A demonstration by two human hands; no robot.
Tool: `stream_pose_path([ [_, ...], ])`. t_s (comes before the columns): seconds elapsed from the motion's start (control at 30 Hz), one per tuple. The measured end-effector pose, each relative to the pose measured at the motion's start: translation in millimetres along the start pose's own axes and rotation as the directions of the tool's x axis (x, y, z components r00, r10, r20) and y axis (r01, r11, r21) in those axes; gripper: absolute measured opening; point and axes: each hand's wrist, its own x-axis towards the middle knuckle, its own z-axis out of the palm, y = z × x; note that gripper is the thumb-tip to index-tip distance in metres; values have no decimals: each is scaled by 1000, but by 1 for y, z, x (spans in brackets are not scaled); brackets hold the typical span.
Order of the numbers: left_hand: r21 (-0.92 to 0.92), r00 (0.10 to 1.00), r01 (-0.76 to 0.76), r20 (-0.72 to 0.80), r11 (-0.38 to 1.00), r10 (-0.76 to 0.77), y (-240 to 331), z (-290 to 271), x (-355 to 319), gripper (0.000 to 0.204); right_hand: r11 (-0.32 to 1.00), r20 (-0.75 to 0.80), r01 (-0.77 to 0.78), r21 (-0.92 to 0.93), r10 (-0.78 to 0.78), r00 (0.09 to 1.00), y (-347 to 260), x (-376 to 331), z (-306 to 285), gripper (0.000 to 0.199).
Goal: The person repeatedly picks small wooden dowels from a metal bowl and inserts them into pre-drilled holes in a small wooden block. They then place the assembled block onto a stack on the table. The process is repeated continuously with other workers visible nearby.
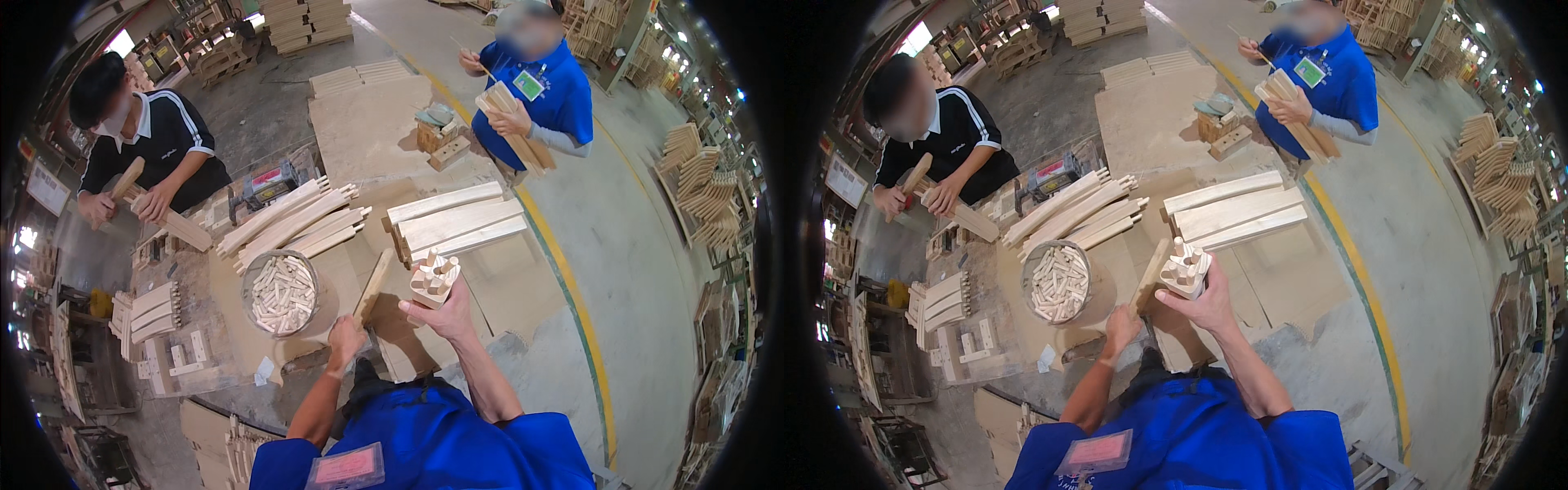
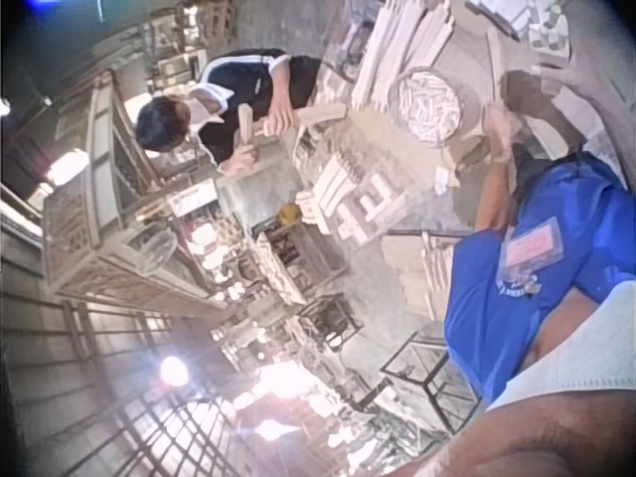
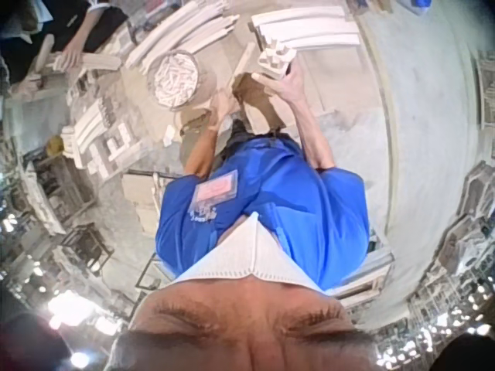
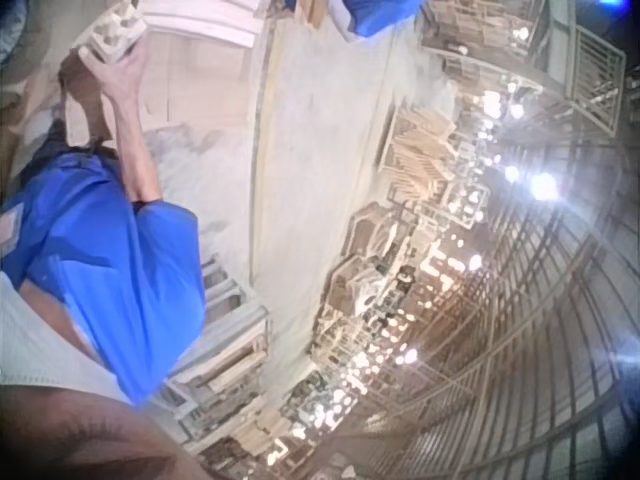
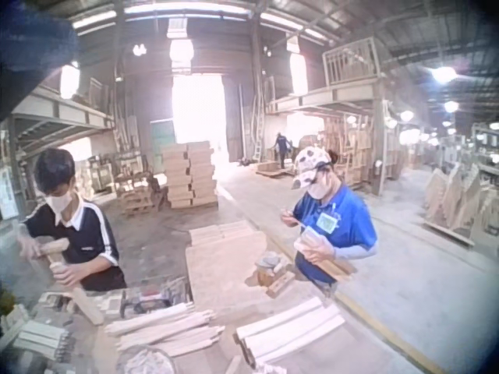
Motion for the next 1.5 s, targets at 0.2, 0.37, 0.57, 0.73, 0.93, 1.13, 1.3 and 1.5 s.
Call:
stream_pose_path([
  [0.2,-30,889,-224,-417,974,191,-3,-104,-25,29,999,55,8,-38,-6,998,5,0,-6,74],
  [0.37,-593,833,-199,-522,780,-183,103,-270,-53,31,997,130,-9,-78,19,991,8,8,8,72],
  [0.57,127,736,-429,-525,895,427,111,-310,-53,48,997,171,51,-62,-40,984,-4,21,25,70],
  [0.73,386,781,-475,-229,791,581,106,-294,-50,67,998,147,-13,-60,22,989,-3,19,20,78],
  [0.93,-60,974,-130,-195,990,116,37,-138,-46,69,906,-97,64,418,-25,995,12,13,-83,74],
  [1.13,-114,999,40,8,993,-40,15,-49,-33,70,348,-84,-173,921,613,786,96,-42,-94,65],
  [1.3,-239,951,-245,-247,940,185,8,-72,-47,37,-92,198,-178,980,595,779,106,-53,-82,47],
  [1.5,-139,845,-210,-524,968,108,-28,-161,23,21,-157,356,-327,932,575,737,79,-51,-19,45],
])
